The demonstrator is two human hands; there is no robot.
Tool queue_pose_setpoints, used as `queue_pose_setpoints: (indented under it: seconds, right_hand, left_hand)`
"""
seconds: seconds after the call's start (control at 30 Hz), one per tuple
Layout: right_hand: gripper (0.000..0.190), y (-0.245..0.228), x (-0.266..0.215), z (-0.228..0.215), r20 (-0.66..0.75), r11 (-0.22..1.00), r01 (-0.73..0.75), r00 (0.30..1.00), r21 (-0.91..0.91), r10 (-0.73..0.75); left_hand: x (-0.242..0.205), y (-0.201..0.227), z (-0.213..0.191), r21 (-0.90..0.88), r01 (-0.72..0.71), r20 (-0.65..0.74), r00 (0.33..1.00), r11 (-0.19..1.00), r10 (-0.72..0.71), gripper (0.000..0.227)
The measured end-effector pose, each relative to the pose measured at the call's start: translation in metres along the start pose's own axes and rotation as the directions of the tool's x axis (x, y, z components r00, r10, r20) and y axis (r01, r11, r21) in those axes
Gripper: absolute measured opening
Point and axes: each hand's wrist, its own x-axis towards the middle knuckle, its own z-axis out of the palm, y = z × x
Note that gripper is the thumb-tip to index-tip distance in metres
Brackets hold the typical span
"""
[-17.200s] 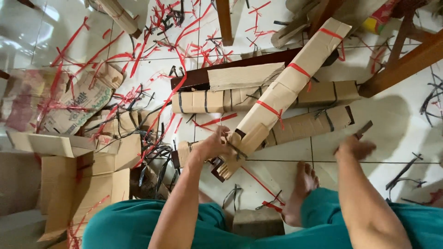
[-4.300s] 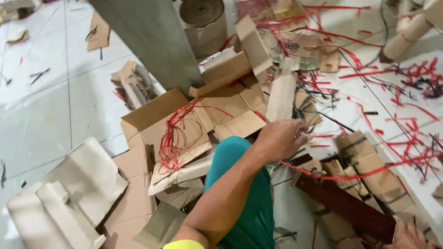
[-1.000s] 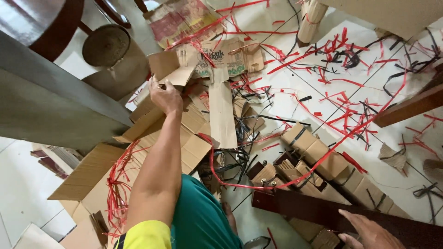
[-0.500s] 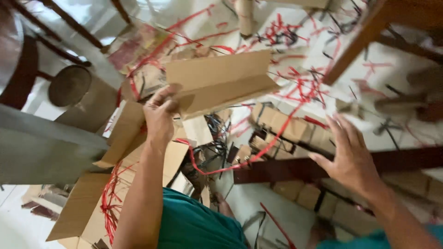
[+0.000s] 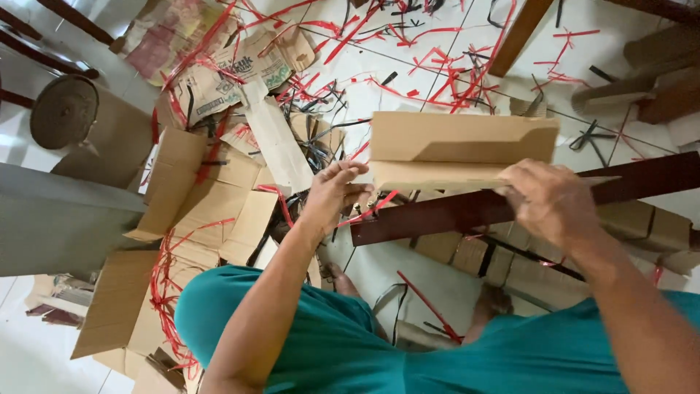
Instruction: Wrapping wooden planks in corrugated cardboard and securing them with red plastic string.
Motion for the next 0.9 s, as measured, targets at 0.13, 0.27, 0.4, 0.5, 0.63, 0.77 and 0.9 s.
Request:
queue_pose_setpoints:
  seconds: [0.13, 0.27, 0.4, 0.5, 0.63, 0.77, 0.9]
  right_hand:
    - [0.021, 0.019, -0.016, -0.023, 0.247, 0.978, -0.162, 0.950, -0.129, 0.190]
    - [0.027, 0.015, -0.021, -0.059, 0.421, 0.874, -0.483, 0.783, -0.051, 0.458]
    - [0.030, 0.033, -0.041, -0.050, 0.618, 0.835, -0.543, 0.629, -0.085, 0.472]
    - [0.015, 0.021, -0.039, -0.060, 0.756, 0.896, -0.437, 0.558, -0.084, 0.343]
    - [0.019, 0.015, -0.050, -0.052, 0.825, 0.815, -0.576, 0.492, 0.070, 0.277]
    - [0.028, 0.000, -0.056, -0.043, 0.892, 0.828, -0.560, 0.392, 0.037, 0.225]
    - [0.072, 0.003, -0.077, 0.001, 0.901, 0.939, -0.344, 0.397, -0.030, 0.174]
  left_hand:
    - [0.026, -0.038, -0.023, 0.824, 0.081, -0.113, 0.993, 0.561, 0.022, 0.041]
    - [0.050, -0.076, -0.053, 0.996, 0.019, -0.008, 0.992, 0.086, -0.125, 0.083]
    - [0.075, -0.083, -0.072, 0.990, -0.047, 0.017, 0.975, -0.130, -0.223, 0.048]
    - [0.069, -0.071, -0.067, 0.999, -0.002, -0.004, 0.990, -0.040, -0.144, 0.021]
    - [0.060, -0.041, -0.066, 0.974, 0.194, -0.185, 0.980, 0.115, -0.079, 0.015]
    - [0.074, -0.058, -0.103, 0.909, 0.310, -0.363, 0.917, 0.280, 0.165, 0.031]
    - [0.066, -0.065, -0.102, 0.710, 0.268, -0.478, 0.863, 0.652, 0.165, 0.037]
